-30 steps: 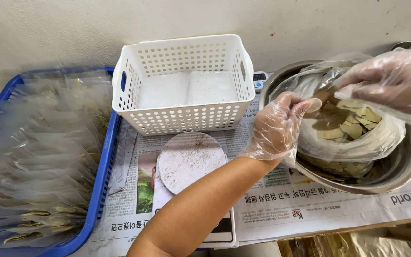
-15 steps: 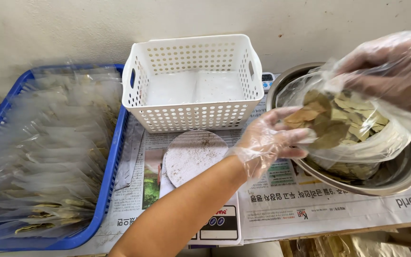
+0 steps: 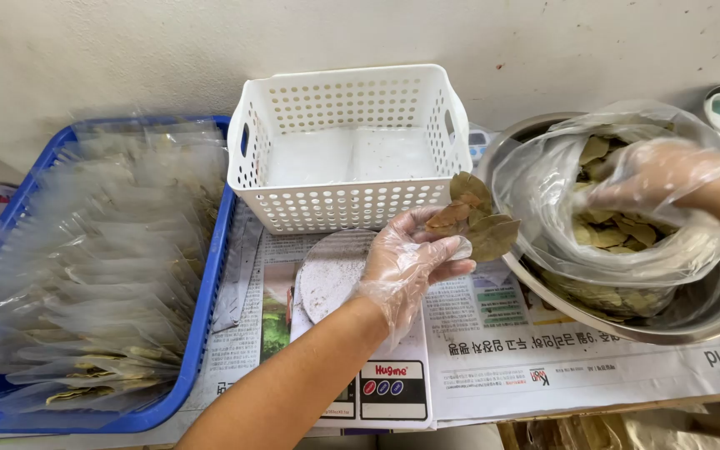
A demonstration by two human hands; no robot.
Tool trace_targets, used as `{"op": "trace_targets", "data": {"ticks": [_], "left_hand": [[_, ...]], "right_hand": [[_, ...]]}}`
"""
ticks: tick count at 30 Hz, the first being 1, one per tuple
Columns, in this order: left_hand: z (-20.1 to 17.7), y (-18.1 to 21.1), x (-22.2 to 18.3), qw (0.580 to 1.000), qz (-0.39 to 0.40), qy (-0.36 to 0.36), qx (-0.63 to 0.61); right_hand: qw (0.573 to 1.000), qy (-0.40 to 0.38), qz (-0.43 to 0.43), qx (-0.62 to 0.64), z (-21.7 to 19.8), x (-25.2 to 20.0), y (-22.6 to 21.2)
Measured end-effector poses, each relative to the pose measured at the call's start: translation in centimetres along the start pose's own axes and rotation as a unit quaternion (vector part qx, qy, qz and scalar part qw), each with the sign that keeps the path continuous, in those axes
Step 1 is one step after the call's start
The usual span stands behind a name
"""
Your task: Weighing dried bay leaves on a digital scale and packaging them into small plastic bags
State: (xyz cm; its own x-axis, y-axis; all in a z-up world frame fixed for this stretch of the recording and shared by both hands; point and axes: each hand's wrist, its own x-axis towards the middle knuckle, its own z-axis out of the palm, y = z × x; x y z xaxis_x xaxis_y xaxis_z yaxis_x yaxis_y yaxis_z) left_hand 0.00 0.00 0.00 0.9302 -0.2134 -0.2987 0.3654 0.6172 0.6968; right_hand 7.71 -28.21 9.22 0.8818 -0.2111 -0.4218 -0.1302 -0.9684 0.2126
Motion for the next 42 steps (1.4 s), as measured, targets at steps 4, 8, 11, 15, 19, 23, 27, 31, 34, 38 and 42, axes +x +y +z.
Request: {"op": "trace_targets", "data": {"ticks": [4,8,11,15,19,23,27,31,34,38,42], "left_hand": [[0.0,-0.5,0.6,1.0,0.002,-0.007,-0.006],[0.5,-1.1,0.7,1.0,-0.01,-0.014,0.003],[1.3,-1.3,1.1,1.0,-0.023,-0.006,0.004],[2.9,-2.1,1.6,0.998,-0.063,0.019,0.018],[3.9,-4.6,3.5,0.999,-0.047,-0.012,0.016],[5.8,-5.4,4.7,0.996,-0.068,-0.021,0.046],[7.0,-6.7,6.4,0.997,-0.072,-0.019,0.023],[7.9,-6.7,5.8,0.997,-0.018,-0.06,0.046],[8.4,-7.0,5.9,0.997,0.004,-0.049,0.065],[8.6,-6.9,5.4,0.996,0.026,-0.046,0.066],[8.5,-7.3,5.6,0.997,0.034,-0.044,0.062]], "right_hand": [[0.964,-0.048,-0.023,0.26,1.9,0.0,-1.3],[0.982,-0.02,-0.012,0.187,0.3,-1.8,-2.5],[0.957,-0.005,0.027,0.288,-0.5,-2.1,-1.6],[0.956,0.051,0.002,0.288,0.1,0.2,3.3],[0.83,0.101,-0.043,0.547,-0.5,-0.8,5.3],[0.796,0.308,-0.151,0.499,2.2,2.8,9.2],[0.696,0.355,-0.257,0.569,5.8,10.1,13.5],[0.68,0.333,-0.326,0.566,6.5,11.8,14.4],[0.687,0.274,-0.194,0.645,3.3,4.1,8.4],[0.717,0.308,-0.176,0.6,3.7,3.5,8.8],[0.657,0.236,-0.347,0.626,8.9,20.5,18.4]]}}
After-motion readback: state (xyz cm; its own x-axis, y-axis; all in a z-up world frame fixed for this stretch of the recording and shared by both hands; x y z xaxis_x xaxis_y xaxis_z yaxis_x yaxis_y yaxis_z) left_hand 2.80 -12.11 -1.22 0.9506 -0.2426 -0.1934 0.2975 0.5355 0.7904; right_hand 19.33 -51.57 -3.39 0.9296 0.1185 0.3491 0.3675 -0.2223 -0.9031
